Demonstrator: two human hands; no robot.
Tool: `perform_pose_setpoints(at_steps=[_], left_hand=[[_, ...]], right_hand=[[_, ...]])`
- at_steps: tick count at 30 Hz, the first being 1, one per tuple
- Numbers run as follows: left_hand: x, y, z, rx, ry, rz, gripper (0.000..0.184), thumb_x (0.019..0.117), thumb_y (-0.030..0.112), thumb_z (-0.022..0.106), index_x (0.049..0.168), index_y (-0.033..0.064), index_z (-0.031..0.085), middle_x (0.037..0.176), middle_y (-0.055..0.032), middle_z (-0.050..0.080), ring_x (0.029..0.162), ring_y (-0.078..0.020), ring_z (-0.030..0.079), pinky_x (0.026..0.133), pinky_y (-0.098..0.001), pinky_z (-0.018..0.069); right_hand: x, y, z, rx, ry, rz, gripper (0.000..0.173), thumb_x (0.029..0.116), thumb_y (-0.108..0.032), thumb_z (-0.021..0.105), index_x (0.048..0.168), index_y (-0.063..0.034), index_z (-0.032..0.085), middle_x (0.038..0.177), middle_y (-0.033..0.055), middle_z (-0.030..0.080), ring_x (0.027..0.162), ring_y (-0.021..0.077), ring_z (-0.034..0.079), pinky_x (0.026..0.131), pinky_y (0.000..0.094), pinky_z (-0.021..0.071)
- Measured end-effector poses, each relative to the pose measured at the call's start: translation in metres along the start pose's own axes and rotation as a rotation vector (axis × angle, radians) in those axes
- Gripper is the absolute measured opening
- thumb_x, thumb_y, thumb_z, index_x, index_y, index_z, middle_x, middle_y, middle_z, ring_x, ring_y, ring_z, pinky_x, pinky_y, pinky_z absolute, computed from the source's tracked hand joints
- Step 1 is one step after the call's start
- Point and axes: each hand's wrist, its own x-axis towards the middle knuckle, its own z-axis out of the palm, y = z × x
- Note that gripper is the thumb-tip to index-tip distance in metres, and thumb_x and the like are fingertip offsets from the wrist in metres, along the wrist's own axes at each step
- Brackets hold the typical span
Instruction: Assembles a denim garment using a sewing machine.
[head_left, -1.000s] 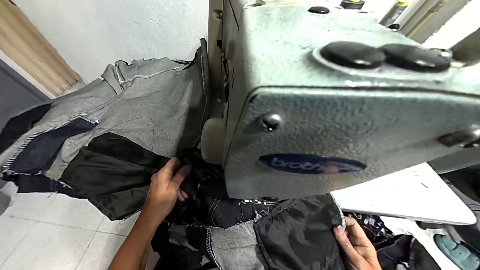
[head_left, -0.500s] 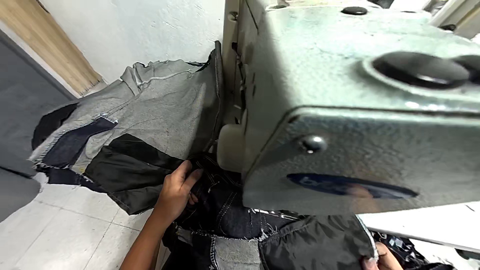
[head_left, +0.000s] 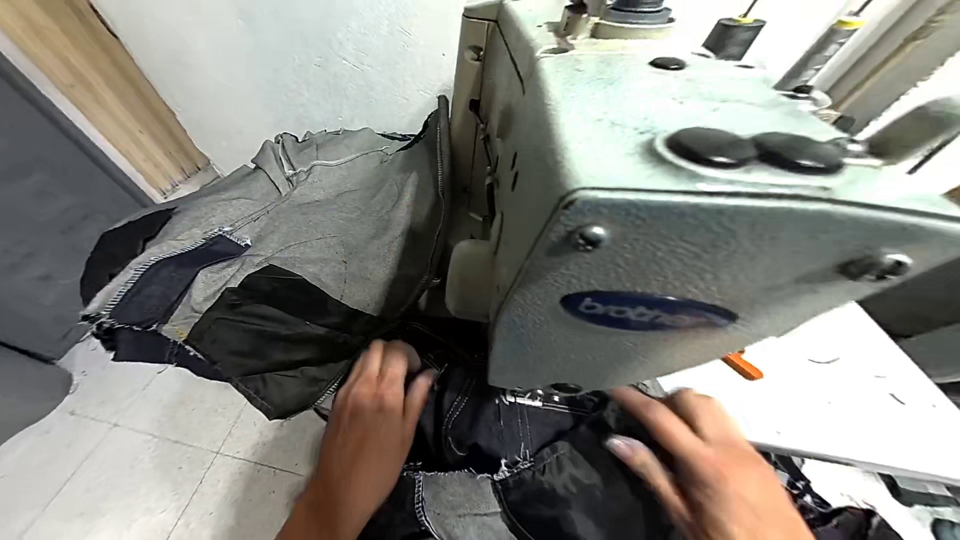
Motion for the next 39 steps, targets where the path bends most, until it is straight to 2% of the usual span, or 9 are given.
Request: perform_pose_setpoints(at_steps=[4, 13, 16, 18, 20, 25, 29, 33, 39], left_hand=[[-0.013, 0.030, 0.001, -0.143, -0.203, -0.002, 0.032, 0.0983, 0.034, 0.060, 0.095, 0.0048, 0.071, 0.080, -0.0089, 0.068, 0.067, -0.0229, 0.068, 0.062, -0.0404, 0.0586], [-0.009, 0.050, 0.017, -0.164, -0.412, -0.047, 0.069, 0.0990, 0.060, 0.050, 0.105, -0.0065, 0.066, 0.084, -0.0198, 0.069, 0.076, -0.0353, 0.071, 0.069, -0.0508, 0.0581], [0.000, 0.060, 0.010, -0.257, -0.565, -0.189, 0.063, 0.1028, 0.053, 0.050, 0.113, -0.0090, 0.062, 0.091, -0.0240, 0.068, 0.088, -0.0388, 0.069, 0.082, -0.0527, 0.0538], [-0.013, 0.050, 0.023, -0.361, -0.359, -0.154, 0.047, 0.1024, 0.042, 0.054, 0.095, -0.0033, 0.064, 0.070, -0.0140, 0.060, 0.065, -0.0283, 0.063, 0.063, -0.0442, 0.0521], [-0.021, 0.021, 0.019, -0.466, -0.277, -0.192, 0.035, 0.1016, 0.031, 0.058, 0.093, -0.0020, 0.067, 0.069, -0.0119, 0.062, 0.064, -0.0244, 0.063, 0.061, -0.0443, 0.0534], [-0.036, -0.084, -0.004, -0.415, -0.124, -0.266, 0.034, 0.0985, 0.036, 0.057, 0.082, 0.0064, 0.061, 0.063, 0.0028, 0.049, 0.057, -0.0069, 0.048, 0.056, -0.0305, 0.0437], [-0.039, -0.072, -0.007, -0.395, -0.078, -0.234, 0.042, 0.1006, 0.045, 0.054, 0.077, 0.0102, 0.057, 0.060, 0.0069, 0.044, 0.054, -0.0009, 0.043, 0.052, -0.0215, 0.0387], [-0.035, -0.060, -0.011, -0.430, -0.036, -0.193, 0.044, 0.1016, 0.050, 0.053, 0.076, 0.0145, 0.055, 0.062, 0.0101, 0.045, 0.055, 0.0046, 0.043, 0.052, -0.0146, 0.0373], [-0.034, -0.079, -0.007, -0.466, -0.040, -0.252, 0.037, 0.0986, 0.047, 0.057, 0.076, 0.0184, 0.055, 0.063, 0.0141, 0.045, 0.057, 0.0060, 0.044, 0.054, -0.0147, 0.0379]], right_hand=[[0.003, -0.014, 0.017, -0.249, 0.024, -0.018, 0.071, 0.1027, -0.063, 0.032, 0.071, -0.0084, 0.064, 0.051, 0.0101, 0.054, 0.046, 0.0310, 0.060, 0.037, 0.0453, 0.0401], [-0.058, 0.004, 0.029, -0.022, 0.052, 0.370, 0.027, 0.0828, -0.020, 0.076, 0.078, 0.0048, 0.067, 0.095, 0.0296, 0.060, 0.085, 0.0439, 0.064, 0.066, 0.0537, 0.0538], [-0.057, 0.027, 0.066, 0.432, 0.236, 0.584, 0.016, 0.0708, -0.006, 0.068, 0.075, 0.0010, 0.055, 0.091, 0.0144, 0.057, 0.082, 0.0226, 0.057, 0.069, 0.0389, 0.0467], [-0.047, 0.034, 0.079, 0.794, 0.345, 0.739, 0.022, 0.0707, 0.002, 0.060, 0.074, -0.0141, 0.045, 0.071, -0.0072, 0.051, 0.061, 0.0004, 0.051, 0.056, 0.0191, 0.0430], [-0.033, 0.035, 0.069, 1.065, 0.333, 0.802, 0.023, 0.0805, 0.005, 0.047, 0.078, -0.0180, 0.047, 0.063, -0.0126, 0.051, 0.053, -0.0038, 0.050, 0.049, 0.0150, 0.0436], [0.023, 0.039, 0.050, 0.799, -0.149, 0.327, 0.019, 0.0852, -0.023, 0.059, 0.103, -0.0143, 0.063, 0.075, -0.0129, 0.059, 0.066, -0.0032, 0.056, 0.063, 0.0222, 0.0494], [0.075, 0.048, 0.051, 0.424, 0.050, 0.076, 0.012, 0.0817, -0.010, 0.074, 0.076, -0.0030, 0.065, 0.061, -0.0005, 0.057, 0.055, 0.0056, 0.052, 0.055, 0.0288, 0.0443], [0.077, 0.057, 0.055, 0.260, 0.267, -0.192, 0.012, 0.0808, -0.007, 0.063, 0.077, 0.0029, 0.068, 0.070, 0.0108, 0.063, 0.065, 0.0130, 0.061, 0.064, 0.0295, 0.0498], [0.067, 0.053, 0.060, 0.212, 0.245, -0.186, 0.018, 0.0841, -0.014, 0.061, 0.073, -0.0021, 0.068, 0.066, 0.0068, 0.063, 0.062, 0.0094, 0.061, 0.060, 0.0260, 0.0487]])
